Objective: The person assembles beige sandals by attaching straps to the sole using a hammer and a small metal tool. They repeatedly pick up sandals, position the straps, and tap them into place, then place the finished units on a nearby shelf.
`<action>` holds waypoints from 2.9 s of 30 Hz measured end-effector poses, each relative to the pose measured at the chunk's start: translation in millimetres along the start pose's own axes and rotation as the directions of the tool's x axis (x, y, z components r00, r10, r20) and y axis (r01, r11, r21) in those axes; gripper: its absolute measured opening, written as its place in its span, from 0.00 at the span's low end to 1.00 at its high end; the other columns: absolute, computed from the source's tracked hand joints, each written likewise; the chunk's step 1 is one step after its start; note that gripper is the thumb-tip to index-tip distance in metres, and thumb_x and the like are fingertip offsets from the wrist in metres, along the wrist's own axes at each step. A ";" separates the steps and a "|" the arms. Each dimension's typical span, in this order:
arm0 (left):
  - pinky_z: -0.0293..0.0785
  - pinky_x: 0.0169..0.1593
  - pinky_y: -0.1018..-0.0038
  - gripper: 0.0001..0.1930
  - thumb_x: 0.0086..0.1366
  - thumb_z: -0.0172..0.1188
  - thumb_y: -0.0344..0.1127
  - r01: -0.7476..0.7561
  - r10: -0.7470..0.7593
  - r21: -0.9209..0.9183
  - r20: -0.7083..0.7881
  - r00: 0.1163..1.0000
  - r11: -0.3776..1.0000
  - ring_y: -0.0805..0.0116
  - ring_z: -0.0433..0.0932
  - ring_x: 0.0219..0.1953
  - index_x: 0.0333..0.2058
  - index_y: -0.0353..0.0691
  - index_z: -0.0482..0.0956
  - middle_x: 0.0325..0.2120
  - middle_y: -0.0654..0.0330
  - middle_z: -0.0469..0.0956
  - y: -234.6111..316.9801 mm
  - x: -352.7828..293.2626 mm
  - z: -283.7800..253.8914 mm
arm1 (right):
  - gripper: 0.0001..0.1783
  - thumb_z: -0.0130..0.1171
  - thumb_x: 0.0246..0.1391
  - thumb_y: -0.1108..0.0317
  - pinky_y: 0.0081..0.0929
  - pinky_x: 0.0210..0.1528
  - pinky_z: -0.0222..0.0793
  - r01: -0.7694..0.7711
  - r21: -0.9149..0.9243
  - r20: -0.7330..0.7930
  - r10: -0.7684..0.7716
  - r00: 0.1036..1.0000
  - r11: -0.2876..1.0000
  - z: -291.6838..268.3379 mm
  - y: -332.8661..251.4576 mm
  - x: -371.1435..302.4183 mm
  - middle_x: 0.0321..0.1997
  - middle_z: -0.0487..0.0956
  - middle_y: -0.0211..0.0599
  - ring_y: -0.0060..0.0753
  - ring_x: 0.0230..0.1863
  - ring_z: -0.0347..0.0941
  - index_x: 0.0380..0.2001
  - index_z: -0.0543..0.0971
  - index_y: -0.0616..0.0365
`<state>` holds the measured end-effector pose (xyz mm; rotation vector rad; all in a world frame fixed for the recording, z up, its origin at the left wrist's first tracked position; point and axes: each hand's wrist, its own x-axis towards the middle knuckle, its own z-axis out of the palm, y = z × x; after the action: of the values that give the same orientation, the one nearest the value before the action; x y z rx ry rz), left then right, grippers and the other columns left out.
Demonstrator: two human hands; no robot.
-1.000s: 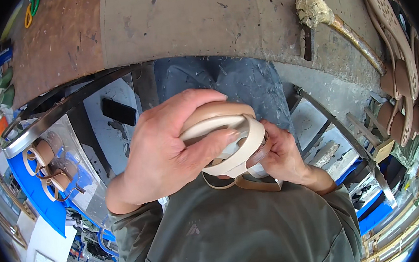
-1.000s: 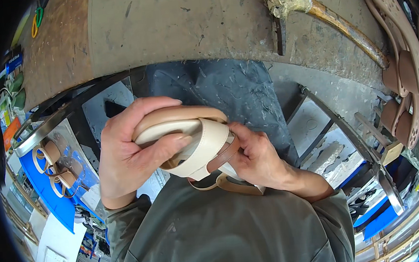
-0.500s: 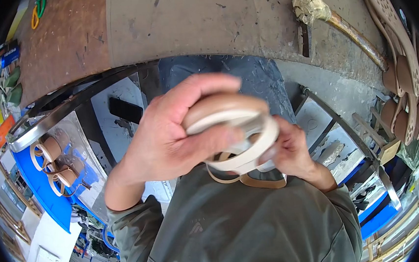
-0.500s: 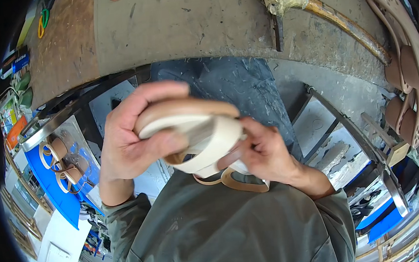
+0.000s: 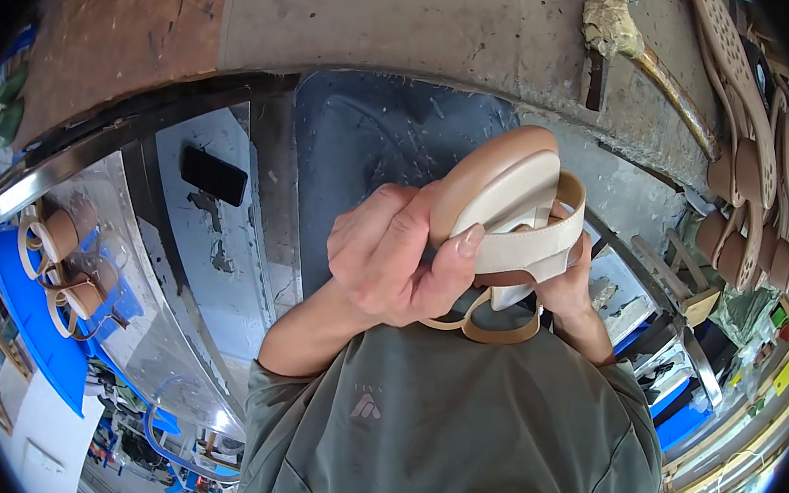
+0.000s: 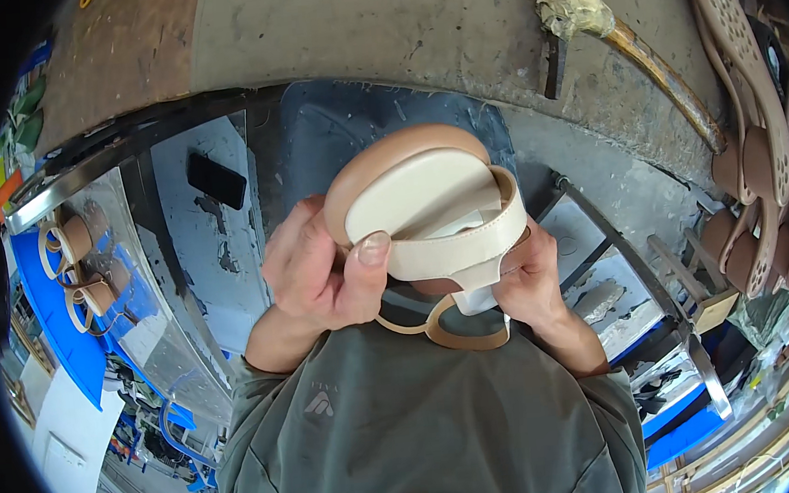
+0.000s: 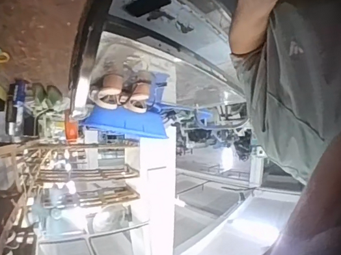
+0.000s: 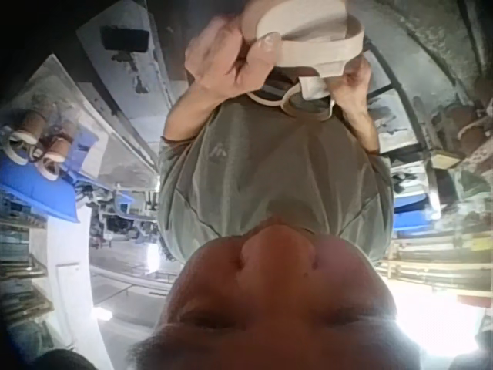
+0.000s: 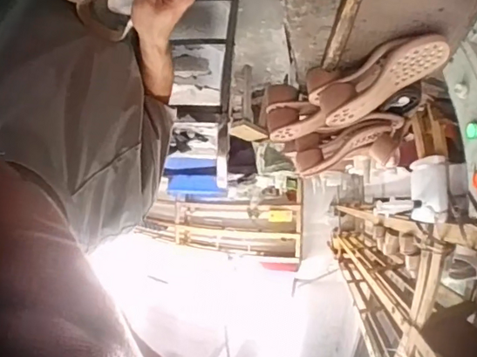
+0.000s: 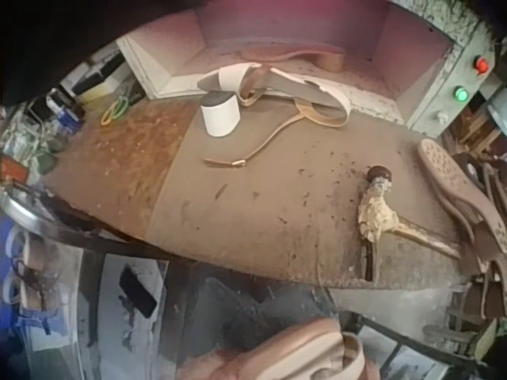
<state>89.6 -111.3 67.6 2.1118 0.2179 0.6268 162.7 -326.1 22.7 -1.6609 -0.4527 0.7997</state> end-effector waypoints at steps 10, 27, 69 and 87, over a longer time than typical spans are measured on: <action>0.67 0.23 0.76 0.17 0.54 0.62 0.32 -0.177 0.175 0.008 0.089 0.980 0.984 0.65 0.73 0.21 0.38 0.24 0.74 0.25 0.49 0.76 20.4 15.8 -41.5 | 0.16 0.59 0.54 0.70 0.22 0.39 0.70 -0.081 0.068 0.052 0.077 0.996 0.994 28.8 -35.7 -15.3 0.37 0.79 0.36 0.21 0.38 0.73 0.44 0.73 0.66; 0.68 0.35 0.75 0.37 0.56 0.50 0.68 0.296 0.035 -0.780 0.376 0.926 0.551 0.67 0.74 0.33 0.37 0.31 0.71 0.34 0.53 0.73 -20.4 -71.9 -65.7 | 0.17 0.60 0.50 0.68 0.24 0.36 0.74 0.274 0.391 -0.045 -0.278 0.959 0.879 -41.0 -164.1 18.5 0.31 0.77 0.36 0.28 0.32 0.76 0.40 0.72 0.67; 0.69 0.48 0.69 0.43 0.55 0.48 0.69 0.569 -0.483 -0.647 0.334 0.810 0.507 0.61 0.71 0.45 0.51 0.30 0.64 0.42 0.47 0.70 49.0 -46.6 -38.2 | 0.43 0.74 0.24 0.60 0.32 0.31 0.73 0.688 -0.319 0.091 -0.702 0.707 0.652 53.1 -71.1 -17.5 0.36 0.70 0.44 0.43 0.34 0.71 0.47 0.73 0.71; 0.70 0.45 0.70 0.41 0.40 0.73 0.35 0.007 0.073 -0.412 0.179 0.981 0.911 0.62 0.74 0.40 0.52 0.24 0.63 0.44 0.47 0.72 49.5 -34.5 -46.0 | 0.40 0.72 0.32 0.56 0.38 0.51 0.66 0.655 -0.236 0.168 -0.634 0.755 0.718 13.0 -124.4 -3.7 0.45 0.73 0.48 0.48 0.46 0.71 0.52 0.73 0.61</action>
<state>32.8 -120.1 117.2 1.7523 -0.0571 0.4389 166.2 -288.9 142.2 -1.5634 -1.1764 0.2693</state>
